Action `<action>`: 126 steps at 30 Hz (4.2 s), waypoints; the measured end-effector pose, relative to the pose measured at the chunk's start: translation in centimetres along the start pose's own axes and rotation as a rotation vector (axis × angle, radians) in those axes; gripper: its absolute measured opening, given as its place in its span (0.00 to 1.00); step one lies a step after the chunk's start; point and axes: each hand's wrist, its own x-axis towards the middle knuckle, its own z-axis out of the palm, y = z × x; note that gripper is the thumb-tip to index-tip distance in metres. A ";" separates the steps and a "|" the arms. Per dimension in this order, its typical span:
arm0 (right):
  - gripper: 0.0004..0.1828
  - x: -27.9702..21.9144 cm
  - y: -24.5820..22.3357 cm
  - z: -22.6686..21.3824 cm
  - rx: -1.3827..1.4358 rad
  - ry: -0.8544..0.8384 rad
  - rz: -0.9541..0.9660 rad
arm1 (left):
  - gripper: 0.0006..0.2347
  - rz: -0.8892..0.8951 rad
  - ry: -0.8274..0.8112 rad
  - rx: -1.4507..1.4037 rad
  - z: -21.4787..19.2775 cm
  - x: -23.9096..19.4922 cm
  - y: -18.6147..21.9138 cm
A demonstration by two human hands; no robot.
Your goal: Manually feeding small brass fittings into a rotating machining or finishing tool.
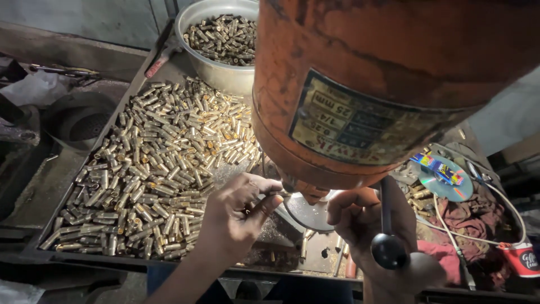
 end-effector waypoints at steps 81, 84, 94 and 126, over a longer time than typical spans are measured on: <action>0.17 -1.6 2.3 0.1 -0.158 0.164 -0.213 | 0.07 0.135 -0.001 0.023 -0.5 0.5 0.4; 0.34 -1.6 0.9 2.3 -0.234 0.252 -0.211 | 0.07 0.152 0.011 0.037 -0.4 0.3 0.5; 0.36 -5.4 2.6 10.7 -0.466 -0.301 -0.018 | 0.10 -0.727 -0.828 -1.014 -10.1 2.7 1.7; 0.05 5.4 -0.1 -8.8 -1.254 0.314 -0.335 | 0.06 -0.750 -0.021 -0.669 2.1 -1.6 -8.2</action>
